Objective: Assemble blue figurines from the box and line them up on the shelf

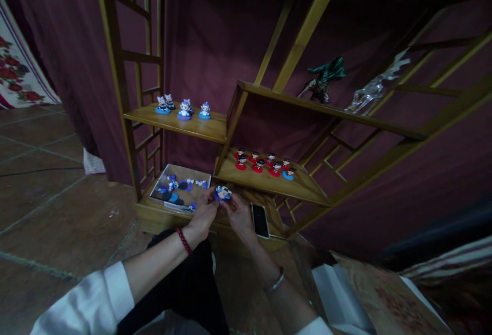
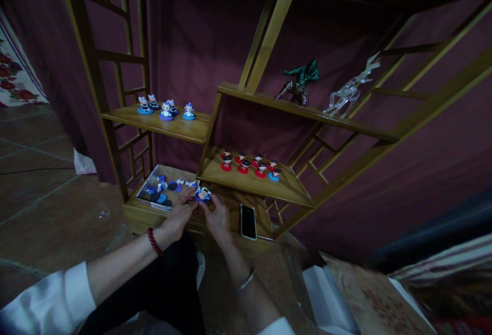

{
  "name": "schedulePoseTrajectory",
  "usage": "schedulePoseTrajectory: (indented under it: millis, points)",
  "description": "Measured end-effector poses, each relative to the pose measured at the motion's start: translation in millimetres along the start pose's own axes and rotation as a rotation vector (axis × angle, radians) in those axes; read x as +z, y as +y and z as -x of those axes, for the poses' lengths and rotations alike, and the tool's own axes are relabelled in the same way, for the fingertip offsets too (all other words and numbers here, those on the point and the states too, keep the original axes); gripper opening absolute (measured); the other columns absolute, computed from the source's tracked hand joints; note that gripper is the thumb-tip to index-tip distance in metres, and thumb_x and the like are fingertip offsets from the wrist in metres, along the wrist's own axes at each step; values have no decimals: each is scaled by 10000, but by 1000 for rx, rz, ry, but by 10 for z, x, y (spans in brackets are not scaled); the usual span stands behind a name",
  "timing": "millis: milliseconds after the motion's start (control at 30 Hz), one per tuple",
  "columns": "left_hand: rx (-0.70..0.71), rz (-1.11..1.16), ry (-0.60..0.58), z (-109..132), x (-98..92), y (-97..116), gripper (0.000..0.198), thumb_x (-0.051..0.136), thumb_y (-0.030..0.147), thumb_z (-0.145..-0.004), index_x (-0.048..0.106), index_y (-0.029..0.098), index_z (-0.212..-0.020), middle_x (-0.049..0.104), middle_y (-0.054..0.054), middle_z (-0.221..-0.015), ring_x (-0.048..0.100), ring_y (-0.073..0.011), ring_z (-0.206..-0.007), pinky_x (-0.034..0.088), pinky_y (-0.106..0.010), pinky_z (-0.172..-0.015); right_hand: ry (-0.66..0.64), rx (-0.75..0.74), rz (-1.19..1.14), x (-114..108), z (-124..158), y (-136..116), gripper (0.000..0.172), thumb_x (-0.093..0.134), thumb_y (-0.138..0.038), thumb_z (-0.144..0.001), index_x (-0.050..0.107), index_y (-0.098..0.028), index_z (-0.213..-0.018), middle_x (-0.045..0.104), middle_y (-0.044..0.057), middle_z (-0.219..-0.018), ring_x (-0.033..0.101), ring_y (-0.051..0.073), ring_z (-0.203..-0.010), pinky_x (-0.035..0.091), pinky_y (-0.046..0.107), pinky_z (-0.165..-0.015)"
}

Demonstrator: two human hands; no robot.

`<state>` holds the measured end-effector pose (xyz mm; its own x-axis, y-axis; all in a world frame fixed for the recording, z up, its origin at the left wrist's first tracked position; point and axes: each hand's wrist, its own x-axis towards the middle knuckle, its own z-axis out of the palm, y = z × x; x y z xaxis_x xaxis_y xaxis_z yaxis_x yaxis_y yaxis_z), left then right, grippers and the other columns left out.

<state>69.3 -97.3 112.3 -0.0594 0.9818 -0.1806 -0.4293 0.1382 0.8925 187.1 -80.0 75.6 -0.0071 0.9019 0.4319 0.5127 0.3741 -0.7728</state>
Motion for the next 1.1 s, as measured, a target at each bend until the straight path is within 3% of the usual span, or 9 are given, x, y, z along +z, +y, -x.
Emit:
schedulePoseTrajectory:
  millis: [233,367,667,1100]
  points:
    - [-4,-35,-40,-2,-58,67,516,457,14,-682,533,180,-1165,548,8,-702,496,-85,-636,405,-189,-638,-15,-2,-25,27,-14,-46,202,590,-303,-736,614,-222,-919,643,33,-908,603,181,-849,483,312,-799]
    - [17,-34,-59,-35,-75,64,484,469,32,-679,555,181,-1131,541,14,-684,481,-84,-619,395,-187,-616,-9,16,-102,44,-31,-35,305,601,-300,-725,586,-235,-1023,643,38,-999,610,189,-888,488,334,-824]
    - [52,-22,-93,-37,-33,88,398,506,67,-642,569,166,-1022,523,27,-650,451,-81,-568,367,-183,-549,28,70,-191,15,-30,-89,364,616,-314,-710,565,-213,-1056,651,50,-1025,625,192,-881,493,355,-832]
    - [28,-27,-109,-38,71,119,346,559,92,-609,546,168,-946,490,47,-622,456,-71,-550,390,-187,-541,28,35,-222,-87,-54,-92,309,614,-305,-715,589,-222,-1012,674,31,-966,635,192,-873,501,355,-835]
